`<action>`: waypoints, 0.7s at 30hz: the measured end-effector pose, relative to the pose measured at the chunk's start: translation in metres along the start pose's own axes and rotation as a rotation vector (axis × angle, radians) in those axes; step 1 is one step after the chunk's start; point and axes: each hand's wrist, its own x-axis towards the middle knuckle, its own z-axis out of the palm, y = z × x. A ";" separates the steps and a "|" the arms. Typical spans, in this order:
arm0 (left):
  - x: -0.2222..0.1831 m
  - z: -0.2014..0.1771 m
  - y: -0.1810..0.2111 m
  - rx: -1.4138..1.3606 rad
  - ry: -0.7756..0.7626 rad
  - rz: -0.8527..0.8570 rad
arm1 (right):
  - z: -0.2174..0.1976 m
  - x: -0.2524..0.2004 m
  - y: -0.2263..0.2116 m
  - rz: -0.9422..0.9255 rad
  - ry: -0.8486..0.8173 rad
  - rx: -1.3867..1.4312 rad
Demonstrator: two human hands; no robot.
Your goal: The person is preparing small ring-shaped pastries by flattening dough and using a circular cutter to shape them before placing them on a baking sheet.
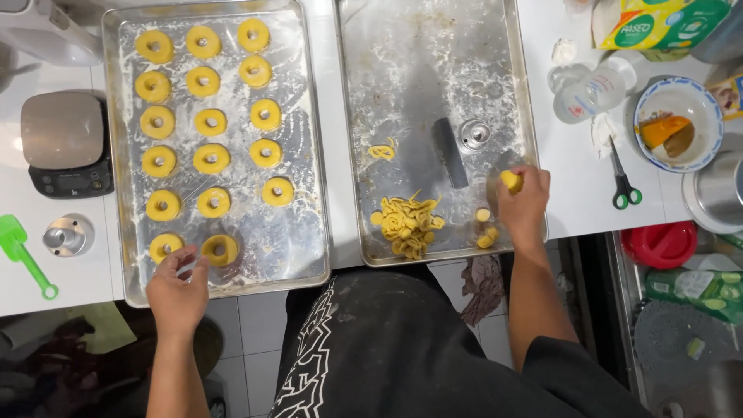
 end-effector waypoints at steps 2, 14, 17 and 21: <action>-0.001 -0.001 0.001 -0.014 0.010 -0.017 | 0.005 0.003 0.012 0.072 0.068 0.330; -0.010 0.009 0.005 -0.098 -0.020 -0.066 | 0.102 0.091 -0.123 -0.256 0.066 0.715; -0.008 0.022 0.010 -0.130 -0.042 -0.061 | 0.170 0.103 -0.112 -0.852 0.108 0.150; -0.003 0.053 0.028 -0.131 -0.076 0.030 | 0.166 0.078 -0.111 -0.844 0.108 -0.081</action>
